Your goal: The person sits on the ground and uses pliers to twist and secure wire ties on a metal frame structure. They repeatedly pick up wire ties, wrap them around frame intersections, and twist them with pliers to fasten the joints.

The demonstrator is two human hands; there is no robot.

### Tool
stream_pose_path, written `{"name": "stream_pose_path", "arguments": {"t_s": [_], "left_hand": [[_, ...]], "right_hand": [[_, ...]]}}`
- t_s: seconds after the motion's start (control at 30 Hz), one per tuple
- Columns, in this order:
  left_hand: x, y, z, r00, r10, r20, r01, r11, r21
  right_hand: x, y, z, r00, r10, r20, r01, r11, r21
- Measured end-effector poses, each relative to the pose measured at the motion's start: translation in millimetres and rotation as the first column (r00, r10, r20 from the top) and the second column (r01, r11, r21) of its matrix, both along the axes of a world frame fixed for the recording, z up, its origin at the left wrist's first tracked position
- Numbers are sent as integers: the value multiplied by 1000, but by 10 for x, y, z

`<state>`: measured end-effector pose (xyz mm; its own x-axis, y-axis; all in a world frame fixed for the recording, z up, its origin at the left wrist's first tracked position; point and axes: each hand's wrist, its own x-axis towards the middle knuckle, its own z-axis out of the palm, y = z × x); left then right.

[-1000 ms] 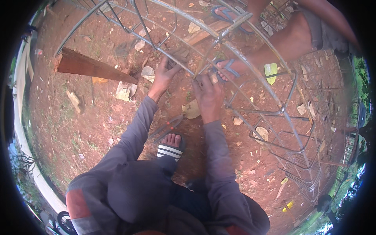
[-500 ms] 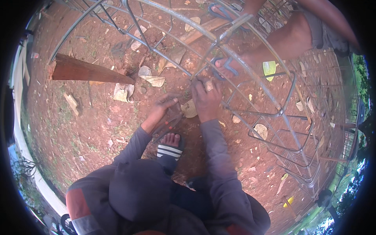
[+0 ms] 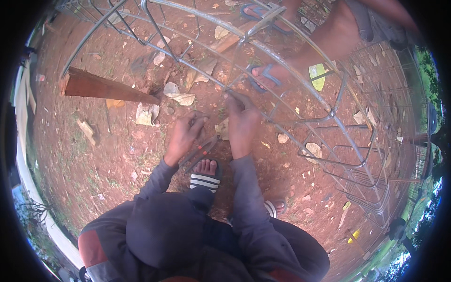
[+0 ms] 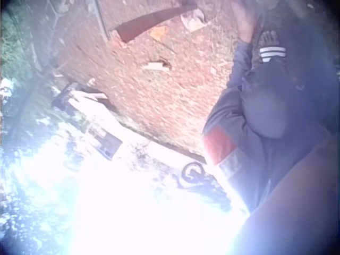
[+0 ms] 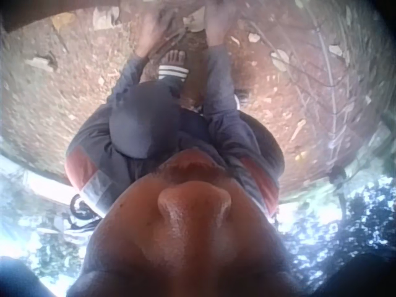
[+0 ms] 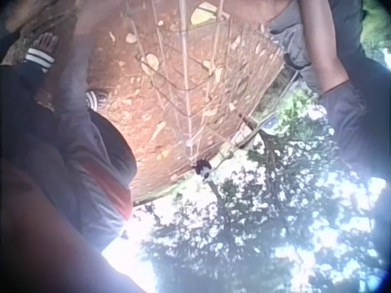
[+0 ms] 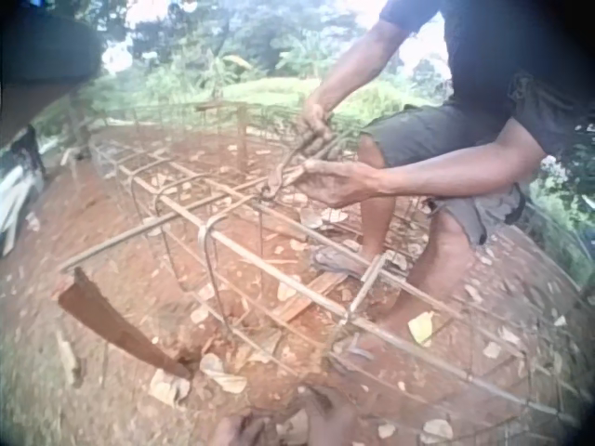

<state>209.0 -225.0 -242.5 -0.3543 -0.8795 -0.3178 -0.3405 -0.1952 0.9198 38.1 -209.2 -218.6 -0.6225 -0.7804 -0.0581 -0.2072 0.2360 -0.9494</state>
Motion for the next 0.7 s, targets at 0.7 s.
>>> {"name": "stream_pose_path", "arguments": {"t_s": [0.7], "left_hand": [[-111, -139, 768, 902, 179, -393, 81, 823, 562]], "right_hand": [[323, -33, -494, 963, -114, -245, 68, 980, -188]]}}
